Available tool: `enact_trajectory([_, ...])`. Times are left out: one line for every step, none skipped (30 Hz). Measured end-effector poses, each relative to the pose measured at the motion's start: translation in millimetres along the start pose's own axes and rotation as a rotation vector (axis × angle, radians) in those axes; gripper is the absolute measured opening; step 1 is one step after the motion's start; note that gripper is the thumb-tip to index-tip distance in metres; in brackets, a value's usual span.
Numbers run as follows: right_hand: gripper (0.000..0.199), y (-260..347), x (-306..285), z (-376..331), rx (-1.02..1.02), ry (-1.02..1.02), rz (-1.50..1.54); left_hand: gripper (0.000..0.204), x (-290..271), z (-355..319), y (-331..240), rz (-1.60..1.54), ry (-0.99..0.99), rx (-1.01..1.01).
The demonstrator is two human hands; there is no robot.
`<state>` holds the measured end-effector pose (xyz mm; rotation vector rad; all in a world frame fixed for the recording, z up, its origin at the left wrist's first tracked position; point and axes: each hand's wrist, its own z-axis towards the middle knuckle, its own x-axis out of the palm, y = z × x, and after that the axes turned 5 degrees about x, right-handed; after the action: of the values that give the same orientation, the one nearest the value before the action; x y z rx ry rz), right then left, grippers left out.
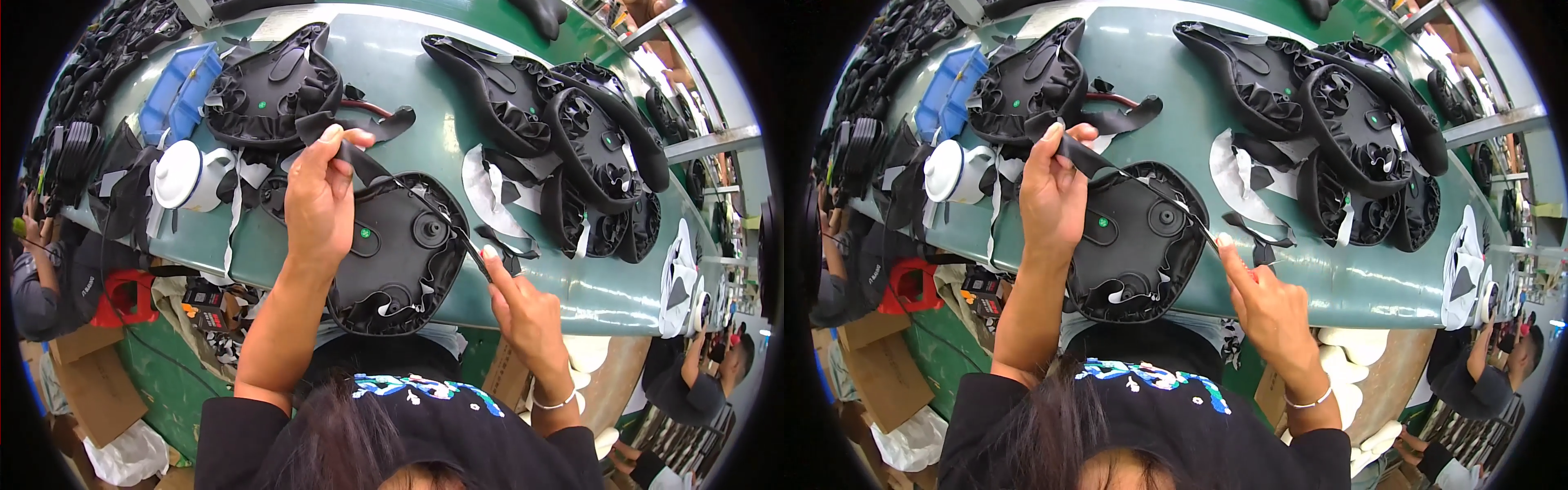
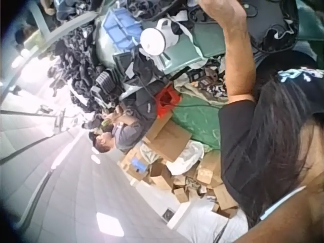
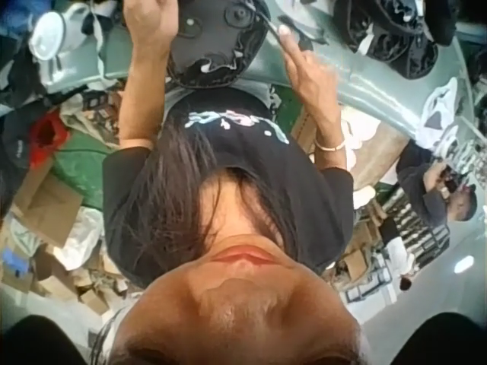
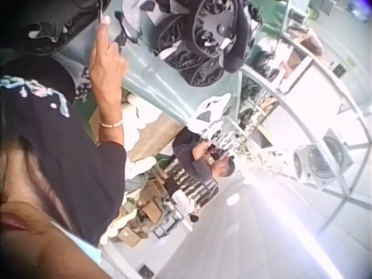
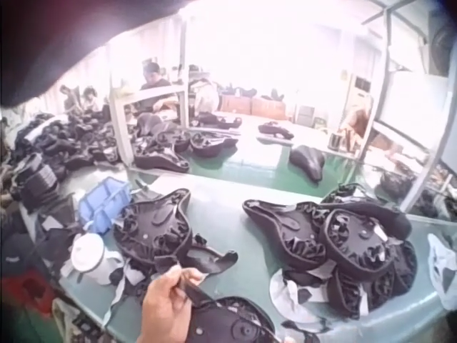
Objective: Trimming excess fabric and assembling plastic components on bicycle saddle bases.
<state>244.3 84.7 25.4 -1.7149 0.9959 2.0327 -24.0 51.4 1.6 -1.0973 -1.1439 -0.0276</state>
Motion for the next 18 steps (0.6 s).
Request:
enact_trajectory([0.062, 5, 1, -3, 0.056, -0.022, -0.023, 0.017, 1, 0, 0, 0.001, 0.003, -0.006])
enact_trajectory([0.059, 6, 0, 3, 0.050, -0.063, 0.002, 0.015, 2, -1, 0, 0.042, 0.213, -0.054])
enact_trajectory([0.059, 4, -1, 9, 0.050, -0.063, -0.001, 0.013, 5, -1, 0, 0.079, 0.420, -0.097])
enact_trajectory([0.057, 2, -2, 14, 0.052, -0.063, -0.014, 0.013, 19, -8, -6, 0.321, 0.418, -0.156])
enact_trajectory([0.055, 2, -3, 16, 0.053, -0.062, -0.027, 0.008, 11, -5, -2, 0.804, 0.561, 0.009])
enact_trajectory([0.052, -1, 0, 13, 0.053, -0.064, -0.050, 0.008, 20, -9, -5, 1.045, 0.663, 0.297])
enact_trajectory([0.052, -2, -2, 15, 0.052, -0.063, -0.054, 0.010, 28, -13, -8, 1.277, 0.753, 0.597])
enact_trajectory([0.052, -5, -4, 21, 0.049, -0.072, -0.039, 0.015, 26, -3, -6, 1.459, 0.865, 0.666])
enact_trajectory([0.052, -3, -6, 20, 0.049, -0.079, -0.020, 0.020, 20, 6, -5, 1.642, 0.981, 0.728])
enact_trajectory([0.052, -5, -2, 23, 0.026, -0.071, 0.023, 0.022, 21, 12, 2, 1.633, 0.977, 0.824])
enact_trajectory([0.052, -5, 5, 26, 0.014, -0.078, 0.028, 0.022, 15, 17, 7, 1.645, 0.970, 0.833])
enact_trajectory([0.052, -8, 10, 26, 0.011, -0.093, 0.131, 0.018, 15, 20, 14, 1.616, 0.877, 0.743])
enact_trajectory([0.052, -10, 13, 26, 0.008, -0.107, 0.234, 0.015, 15, 23, 20, 1.583, 0.785, 0.654])
enact_trajectory([0.051, -8, 15, 26, 0.009, -0.154, 0.279, 0.020, 14, 21, 24, 1.394, 0.784, 0.755])
enact_trajectory([0.051, -6, 18, 26, 0.013, -0.153, 0.281, 0.020, 13, 20, 24, 1.394, 0.787, 0.751])
enact_trajectory([0.049, -5, 22, 27, 0.049, -0.171, 0.315, 0.021, 12, 20, 24, 1.322, 0.888, 0.801])
enact_trajectory([0.048, -4, 25, 27, 0.086, -0.190, 0.350, 0.023, 12, 20, 25, 1.245, 0.987, 0.848])
enact_trajectory([0.048, 0, 24, 27, 0.086, -0.187, 0.350, 0.028, 12, 22, 26, 1.220, 0.992, 0.841])
